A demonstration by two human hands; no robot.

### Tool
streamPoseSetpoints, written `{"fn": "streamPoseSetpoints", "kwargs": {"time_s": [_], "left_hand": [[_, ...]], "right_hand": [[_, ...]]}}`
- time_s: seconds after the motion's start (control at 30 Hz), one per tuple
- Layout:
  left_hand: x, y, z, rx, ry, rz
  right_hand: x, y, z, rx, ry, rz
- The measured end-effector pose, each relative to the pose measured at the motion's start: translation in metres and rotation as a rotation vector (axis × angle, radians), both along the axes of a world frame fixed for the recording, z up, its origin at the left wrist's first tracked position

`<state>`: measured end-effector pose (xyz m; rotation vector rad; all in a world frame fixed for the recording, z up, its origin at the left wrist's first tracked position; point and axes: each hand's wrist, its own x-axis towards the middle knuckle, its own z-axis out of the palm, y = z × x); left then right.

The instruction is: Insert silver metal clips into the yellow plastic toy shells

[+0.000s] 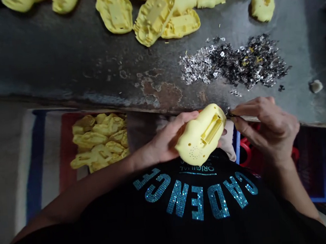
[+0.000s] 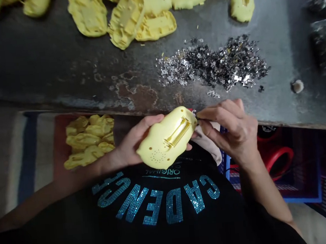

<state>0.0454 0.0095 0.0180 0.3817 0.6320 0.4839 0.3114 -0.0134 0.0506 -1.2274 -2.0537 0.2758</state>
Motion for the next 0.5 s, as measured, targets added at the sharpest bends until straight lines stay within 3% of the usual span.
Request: {"fn": "streamPoseSetpoints", "kwargs": {"time_s": [0.27,0.5], "left_hand": [[-0.004,-0.003,0.003,-0.01,0.016,0.014],[-0.001,-0.009,0.005,0.05,-0.09,0.028]], "right_hand": [[-0.015,0.0,0.007,0.133,-0.175,0.097],[-0.018,-0.003,0.015,0.202,-0.32,0.12]]}}
